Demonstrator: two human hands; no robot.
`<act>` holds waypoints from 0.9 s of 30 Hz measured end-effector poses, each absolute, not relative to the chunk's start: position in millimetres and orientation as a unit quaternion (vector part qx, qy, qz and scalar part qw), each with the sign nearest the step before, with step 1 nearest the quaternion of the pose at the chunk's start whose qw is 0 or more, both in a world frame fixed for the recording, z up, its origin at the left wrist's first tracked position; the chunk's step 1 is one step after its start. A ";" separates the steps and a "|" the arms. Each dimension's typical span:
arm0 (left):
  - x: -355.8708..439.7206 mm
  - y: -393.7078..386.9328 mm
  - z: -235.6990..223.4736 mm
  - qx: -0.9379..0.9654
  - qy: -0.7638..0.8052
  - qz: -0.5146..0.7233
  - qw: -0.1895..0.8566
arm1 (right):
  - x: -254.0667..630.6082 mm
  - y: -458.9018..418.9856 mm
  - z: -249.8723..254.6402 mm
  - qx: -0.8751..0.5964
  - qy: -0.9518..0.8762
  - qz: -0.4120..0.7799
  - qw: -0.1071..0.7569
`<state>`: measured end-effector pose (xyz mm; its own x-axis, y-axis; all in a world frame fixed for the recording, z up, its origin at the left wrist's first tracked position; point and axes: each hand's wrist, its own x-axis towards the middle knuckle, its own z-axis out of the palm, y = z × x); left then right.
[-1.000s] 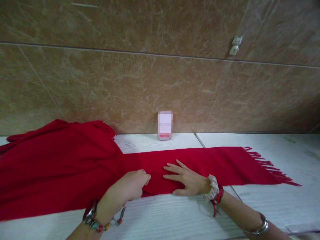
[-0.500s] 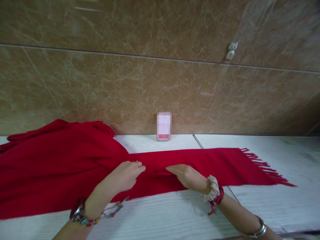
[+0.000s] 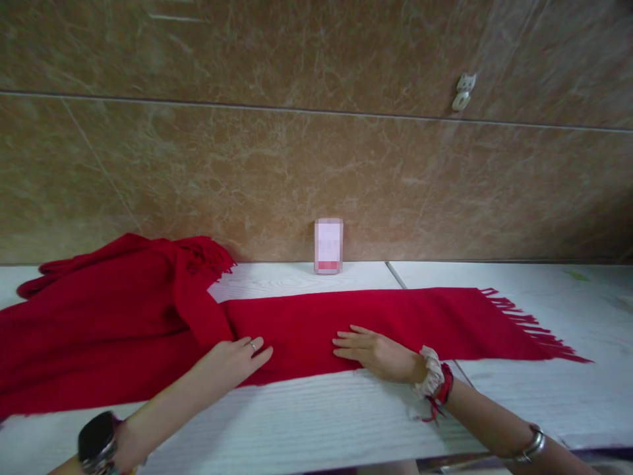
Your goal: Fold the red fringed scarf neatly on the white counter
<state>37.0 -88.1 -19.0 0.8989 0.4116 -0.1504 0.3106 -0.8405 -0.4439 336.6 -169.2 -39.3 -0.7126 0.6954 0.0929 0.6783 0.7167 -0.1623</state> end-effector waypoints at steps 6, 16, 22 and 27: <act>24.5 -87.1 -6.8 -0.967 -0.164 0.095 0.171 | 336.3 -176.2 -36.3 -0.371 -0.919 0.083 0.106; 14.1 -88.9 -10.9 -0.973 -0.160 0.089 0.140 | 336.7 -180.8 -43.6 -0.372 -0.920 0.075 0.102; 16.2 -89.2 -2.3 -0.975 -0.158 0.092 0.122 | 340.5 -180.6 -44.9 -0.366 -0.921 0.013 0.131; 16.7 -88.6 -6.6 -0.974 -0.153 0.086 0.141 | 345.6 -180.7 -44.5 -0.365 -0.916 -0.037 0.161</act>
<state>16.7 -88.6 -6.6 0.9385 0.3220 -0.1251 0.2733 -0.9136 -0.3012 345.6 -180.7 -44.5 -0.6813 0.6573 0.3222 0.6811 0.7305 -0.0503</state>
